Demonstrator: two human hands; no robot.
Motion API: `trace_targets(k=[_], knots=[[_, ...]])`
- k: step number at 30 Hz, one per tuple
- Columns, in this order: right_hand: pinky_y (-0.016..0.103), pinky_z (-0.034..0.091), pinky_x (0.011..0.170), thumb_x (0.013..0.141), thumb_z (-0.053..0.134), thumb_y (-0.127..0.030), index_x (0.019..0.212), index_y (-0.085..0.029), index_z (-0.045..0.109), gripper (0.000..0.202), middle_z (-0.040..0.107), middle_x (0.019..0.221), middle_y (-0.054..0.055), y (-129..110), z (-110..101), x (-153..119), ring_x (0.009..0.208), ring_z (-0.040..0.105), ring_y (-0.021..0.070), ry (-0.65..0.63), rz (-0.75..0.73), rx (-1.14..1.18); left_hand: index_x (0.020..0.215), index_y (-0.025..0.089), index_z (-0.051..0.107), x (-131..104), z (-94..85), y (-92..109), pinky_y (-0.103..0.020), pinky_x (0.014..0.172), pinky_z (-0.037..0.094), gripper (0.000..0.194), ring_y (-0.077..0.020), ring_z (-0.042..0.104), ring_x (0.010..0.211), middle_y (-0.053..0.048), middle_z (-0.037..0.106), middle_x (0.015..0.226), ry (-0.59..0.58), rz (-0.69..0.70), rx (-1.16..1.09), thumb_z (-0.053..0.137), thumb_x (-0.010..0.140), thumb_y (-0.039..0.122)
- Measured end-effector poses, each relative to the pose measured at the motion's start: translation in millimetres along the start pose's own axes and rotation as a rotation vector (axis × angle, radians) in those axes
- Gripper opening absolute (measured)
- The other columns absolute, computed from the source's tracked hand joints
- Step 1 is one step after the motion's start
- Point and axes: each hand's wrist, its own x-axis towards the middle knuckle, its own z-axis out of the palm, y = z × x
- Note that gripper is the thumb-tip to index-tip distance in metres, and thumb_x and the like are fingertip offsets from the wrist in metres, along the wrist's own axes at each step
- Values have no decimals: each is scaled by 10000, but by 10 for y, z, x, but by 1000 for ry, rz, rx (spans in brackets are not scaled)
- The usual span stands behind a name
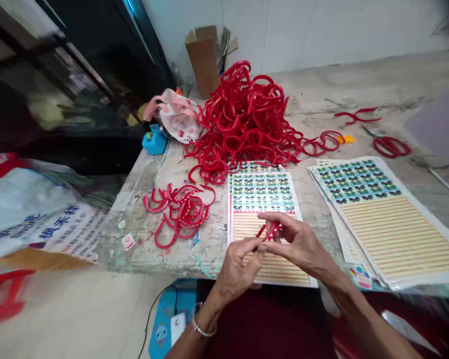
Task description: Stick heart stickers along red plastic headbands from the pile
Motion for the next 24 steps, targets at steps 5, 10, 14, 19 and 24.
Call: trace_targets(k=[5,10,14,19,24], knots=[[231,436,558,709,735,-252,1135,-255,565,458,547,825,-11,39,-21,-10,630,516,88,-20,9,119,1019,185,681,-1,-12,-45,-256,752,451,252,-163,619,812,-48,697,911,11,50,-55,515,836,135],[221,462,532,708,738,-248,1121,-244,563,449,562,831,-6,67,-19,-13,592,545,76,-36,41,251,958,182,700,19,-3,-58,-267,715,453,202,-164,612,761,-56,693,849,30,31,-70,533,846,187],[192,473,506,721,729,-260,1083,-230,575,395,578,804,-9,34,-8,-19,597,571,75,-21,62,257,885,169,715,23,7,-54,-263,715,448,205,-163,613,754,-62,692,809,47,2,-73,515,868,208],[196,518,483,723,724,-276,1078,-211,574,391,594,806,-1,2,13,-19,597,593,88,5,72,278,825,149,715,7,-2,-46,-260,704,429,247,-161,604,736,-62,668,759,47,-10,-80,489,883,232],[207,558,519,763,685,-290,1066,-198,571,337,617,789,0,-2,13,-31,607,618,95,-1,73,317,770,142,696,-8,-10,-41,-255,689,407,272,-152,583,706,-49,645,723,60,-40,-98,472,889,240]])
